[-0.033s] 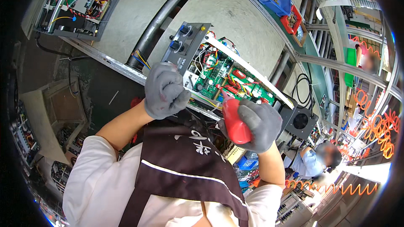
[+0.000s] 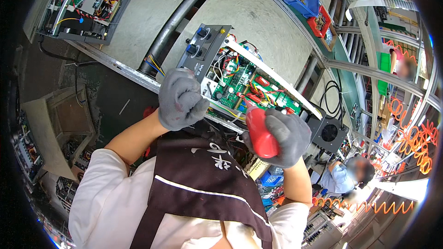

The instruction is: Apply adhesive or sealant to electrical components inside a metal chassis using a precision applicator bottle.

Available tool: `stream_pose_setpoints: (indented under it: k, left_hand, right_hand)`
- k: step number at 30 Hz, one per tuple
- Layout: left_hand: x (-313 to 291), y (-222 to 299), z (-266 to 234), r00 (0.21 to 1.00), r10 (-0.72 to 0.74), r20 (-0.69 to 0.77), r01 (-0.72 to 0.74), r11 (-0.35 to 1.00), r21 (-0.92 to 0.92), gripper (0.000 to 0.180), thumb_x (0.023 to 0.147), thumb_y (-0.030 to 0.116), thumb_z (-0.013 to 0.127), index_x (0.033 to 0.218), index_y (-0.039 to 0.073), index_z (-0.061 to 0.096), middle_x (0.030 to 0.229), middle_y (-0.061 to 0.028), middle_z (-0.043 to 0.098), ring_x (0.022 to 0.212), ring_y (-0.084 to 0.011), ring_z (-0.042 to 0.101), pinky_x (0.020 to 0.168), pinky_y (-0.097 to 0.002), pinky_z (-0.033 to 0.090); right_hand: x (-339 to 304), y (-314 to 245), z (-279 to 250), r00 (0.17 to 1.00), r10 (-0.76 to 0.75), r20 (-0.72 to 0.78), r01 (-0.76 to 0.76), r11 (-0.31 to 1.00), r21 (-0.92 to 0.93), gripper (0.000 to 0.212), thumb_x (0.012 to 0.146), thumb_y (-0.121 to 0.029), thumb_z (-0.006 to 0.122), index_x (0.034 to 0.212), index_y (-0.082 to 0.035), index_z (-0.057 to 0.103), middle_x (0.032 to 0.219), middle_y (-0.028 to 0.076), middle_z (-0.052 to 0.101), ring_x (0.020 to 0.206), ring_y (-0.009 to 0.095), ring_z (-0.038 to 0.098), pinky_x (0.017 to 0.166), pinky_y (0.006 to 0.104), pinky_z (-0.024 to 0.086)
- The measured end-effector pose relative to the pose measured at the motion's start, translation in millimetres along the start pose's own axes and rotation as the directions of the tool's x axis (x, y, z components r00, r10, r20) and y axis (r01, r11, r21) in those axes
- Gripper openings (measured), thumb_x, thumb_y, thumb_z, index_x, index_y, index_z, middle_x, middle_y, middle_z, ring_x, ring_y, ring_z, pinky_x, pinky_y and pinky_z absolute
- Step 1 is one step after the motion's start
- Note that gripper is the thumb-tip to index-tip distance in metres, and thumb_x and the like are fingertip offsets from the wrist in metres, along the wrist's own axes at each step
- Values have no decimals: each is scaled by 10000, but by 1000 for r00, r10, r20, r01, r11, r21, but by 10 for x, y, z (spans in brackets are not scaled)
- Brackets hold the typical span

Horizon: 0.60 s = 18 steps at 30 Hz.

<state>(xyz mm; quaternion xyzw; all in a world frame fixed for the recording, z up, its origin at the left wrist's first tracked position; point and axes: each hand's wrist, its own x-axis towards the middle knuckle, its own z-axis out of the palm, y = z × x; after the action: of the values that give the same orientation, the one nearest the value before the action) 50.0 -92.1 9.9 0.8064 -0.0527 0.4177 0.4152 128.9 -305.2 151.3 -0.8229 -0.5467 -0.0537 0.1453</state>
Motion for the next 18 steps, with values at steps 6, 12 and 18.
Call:
stream_pose_setpoints:
  k: [6,12,18]
  left_hand:
    - [22,2,6,1000,1,7,-1,1000,-13,321,647,189,759,776,159,466,819,-23,518,799,-271,536,702,-406,430]
    - [7,2,-16,1000,0,11,0,1000,12,325,652,198,761,782,159,466,826,-19,531,793,-274,543,704,-403,435]
    - [-3,-8,6,1000,11,-13,-11,1000,-14,315,666,201,762,785,153,475,833,-24,536,800,-277,546,711,-411,437]
  right_hand:
    - [-252,90,26,911,237,-339,-115,932,343,652,736,-72,760,1276,46,416,1072,233,604,950,316,649,821,414,553]
    - [82,161,33,883,339,-325,-244,923,299,698,673,-23,817,1251,34,430,1108,187,577,915,275,656,785,369,561]
    - [346,206,116,922,317,-221,-281,943,178,595,637,-89,861,1133,9,546,957,137,659,835,220,683,735,318,545]
